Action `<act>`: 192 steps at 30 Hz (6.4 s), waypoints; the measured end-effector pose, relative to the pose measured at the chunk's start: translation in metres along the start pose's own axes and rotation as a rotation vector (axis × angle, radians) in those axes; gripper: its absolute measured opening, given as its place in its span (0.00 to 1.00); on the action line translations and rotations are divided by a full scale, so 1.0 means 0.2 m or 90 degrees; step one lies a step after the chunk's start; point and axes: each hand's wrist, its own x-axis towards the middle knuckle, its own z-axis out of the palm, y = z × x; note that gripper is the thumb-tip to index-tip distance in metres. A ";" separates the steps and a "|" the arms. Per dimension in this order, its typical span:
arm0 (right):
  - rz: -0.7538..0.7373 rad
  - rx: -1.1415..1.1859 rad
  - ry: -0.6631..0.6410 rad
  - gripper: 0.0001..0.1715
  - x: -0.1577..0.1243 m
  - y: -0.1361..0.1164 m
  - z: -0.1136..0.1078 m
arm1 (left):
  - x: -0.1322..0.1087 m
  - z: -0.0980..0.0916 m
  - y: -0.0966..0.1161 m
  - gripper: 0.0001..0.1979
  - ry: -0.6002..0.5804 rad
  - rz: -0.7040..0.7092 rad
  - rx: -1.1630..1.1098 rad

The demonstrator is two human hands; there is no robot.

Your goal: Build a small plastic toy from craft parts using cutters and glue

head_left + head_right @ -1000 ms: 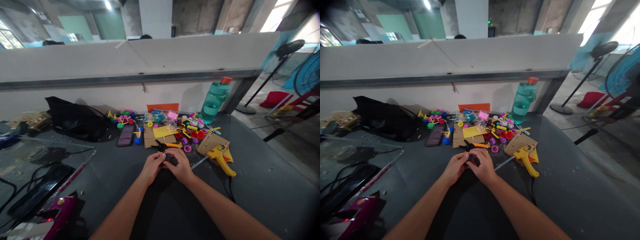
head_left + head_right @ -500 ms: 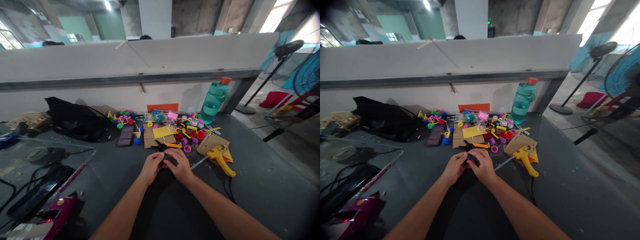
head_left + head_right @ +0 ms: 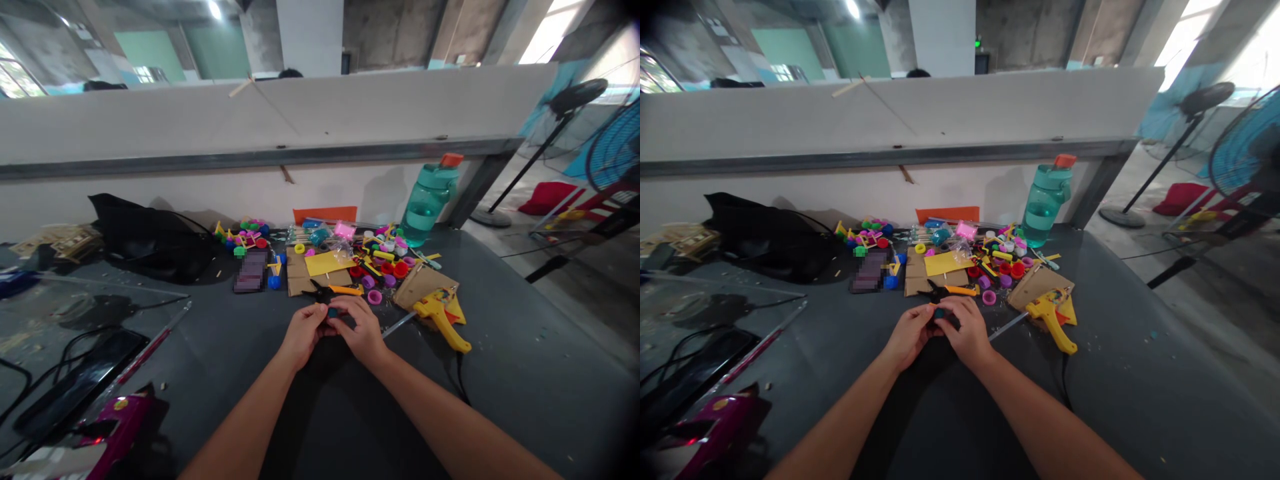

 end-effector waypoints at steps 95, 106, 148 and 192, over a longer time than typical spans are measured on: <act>-0.015 -0.024 0.017 0.14 0.01 0.01 -0.01 | 0.00 0.00 0.02 0.12 -0.023 -0.024 -0.033; -0.007 -0.009 -0.014 0.17 0.00 -0.01 -0.01 | 0.01 -0.02 0.00 0.10 -0.028 -0.015 -0.027; -0.036 -0.030 -0.019 0.19 0.00 -0.01 -0.01 | 0.00 0.00 0.01 0.11 -0.020 -0.021 0.019; 0.020 -0.002 -0.001 0.14 0.00 0.00 0.00 | 0.01 -0.01 0.00 0.11 -0.018 -0.015 -0.025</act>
